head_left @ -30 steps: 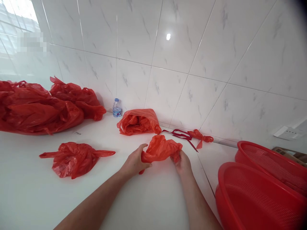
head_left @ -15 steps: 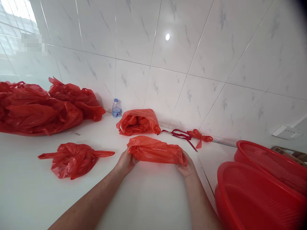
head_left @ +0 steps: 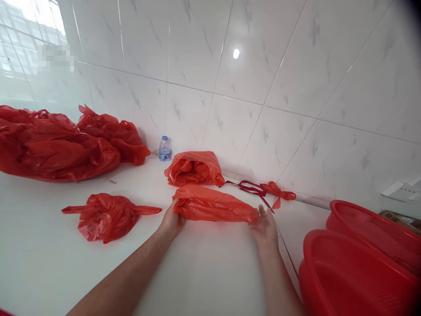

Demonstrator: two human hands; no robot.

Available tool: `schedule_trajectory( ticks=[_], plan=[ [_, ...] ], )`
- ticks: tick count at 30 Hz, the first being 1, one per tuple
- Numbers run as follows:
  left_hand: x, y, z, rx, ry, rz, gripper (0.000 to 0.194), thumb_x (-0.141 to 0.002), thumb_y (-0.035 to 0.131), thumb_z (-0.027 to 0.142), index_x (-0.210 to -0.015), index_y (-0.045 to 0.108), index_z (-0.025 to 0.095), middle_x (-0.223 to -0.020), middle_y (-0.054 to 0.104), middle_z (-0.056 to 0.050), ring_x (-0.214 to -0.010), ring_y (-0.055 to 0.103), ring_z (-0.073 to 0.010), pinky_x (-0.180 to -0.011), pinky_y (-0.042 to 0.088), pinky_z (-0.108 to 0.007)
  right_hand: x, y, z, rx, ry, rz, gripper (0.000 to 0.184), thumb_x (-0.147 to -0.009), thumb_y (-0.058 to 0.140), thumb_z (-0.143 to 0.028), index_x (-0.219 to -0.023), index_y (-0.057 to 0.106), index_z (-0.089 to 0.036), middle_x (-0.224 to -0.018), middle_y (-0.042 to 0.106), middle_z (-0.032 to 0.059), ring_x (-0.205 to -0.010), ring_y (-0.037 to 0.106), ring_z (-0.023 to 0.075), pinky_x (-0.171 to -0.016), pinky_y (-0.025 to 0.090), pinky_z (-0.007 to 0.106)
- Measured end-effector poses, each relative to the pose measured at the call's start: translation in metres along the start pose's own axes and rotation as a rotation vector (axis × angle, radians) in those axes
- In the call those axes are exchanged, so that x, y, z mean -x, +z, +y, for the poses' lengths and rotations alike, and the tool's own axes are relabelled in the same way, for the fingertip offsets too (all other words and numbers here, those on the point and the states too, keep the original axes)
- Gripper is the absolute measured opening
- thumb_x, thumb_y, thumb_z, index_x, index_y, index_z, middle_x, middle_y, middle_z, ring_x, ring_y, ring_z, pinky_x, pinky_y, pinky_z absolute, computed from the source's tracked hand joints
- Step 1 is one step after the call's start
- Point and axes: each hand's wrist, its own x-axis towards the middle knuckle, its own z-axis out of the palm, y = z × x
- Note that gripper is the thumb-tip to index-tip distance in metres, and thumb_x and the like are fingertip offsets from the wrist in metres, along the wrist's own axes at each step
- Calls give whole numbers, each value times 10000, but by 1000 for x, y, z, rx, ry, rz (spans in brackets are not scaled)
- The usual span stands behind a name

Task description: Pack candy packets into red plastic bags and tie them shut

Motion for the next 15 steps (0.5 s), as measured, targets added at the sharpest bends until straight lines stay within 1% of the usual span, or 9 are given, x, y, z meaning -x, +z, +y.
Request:
schedule_trajectory(
  ticks=[2,4,6,9,12,14,15],
  plan=[
    [2,1,-2,-14,-11,-13,140,-743,674,255,-790,569,175,-666,592,35,-554,578,-83,-483,469,-177,4,0,-6,-35,-43,-91,206,-711,700,-418,-818,631,-255,-640,532,-68,-587,542,80,-589,495,227],
    [3,2,-4,-38,-13,-38,153,-744,673,278,-813,586,172,-717,617,14,-610,601,-101,-513,478,-186,7,0,-13,-90,-85,-154,185,-720,696,-407,-820,632,-265,-648,503,-69,-558,498,58,-512,444,173],
    [4,1,-4,-86,-5,-84,188,-752,665,324,-845,603,172,-791,646,-14,-694,627,-130,-573,496,-210,8,0,-19,-116,-120,-154,157,-729,689,-382,-826,635,-271,-686,517,-60,-572,492,51,-472,408,147],
    [4,-1,-5,-158,-1,-161,275,-772,635,416,-908,626,176,-904,672,-53,-814,646,-181,-674,513,-264,9,10,-27,-55,-141,-113,124,-734,675,-364,-820,644,-280,-734,560,-48,-585,500,60,-456,397,154],
    [2,-3,-7,-158,-23,-198,354,-774,622,466,-968,639,171,-984,680,-93,-896,647,-230,-742,512,-317,15,34,-34,92,-96,-114,146,-745,662,-377,-858,655,-284,-801,622,-26,-610,534,80,-458,403,175],
    [1,-5,-8,-145,-37,-200,386,-769,625,482,-981,645,160,-1011,681,-117,-927,645,-252,-772,507,-339,26,57,-35,235,-40,-166,199,-731,676,-381,-893,659,-267,-851,658,8,-648,576,111,-483,431,202],
    [1,-5,-8,-140,-39,-202,398,-768,624,488,-984,648,154,-1023,680,-126,-939,642,-261,-785,504,-347,34,69,-34,320,-8,-214,232,-720,686,-383,-908,660,-251,-875,671,31,-673,599,134,-501,449,224]
  ],
)
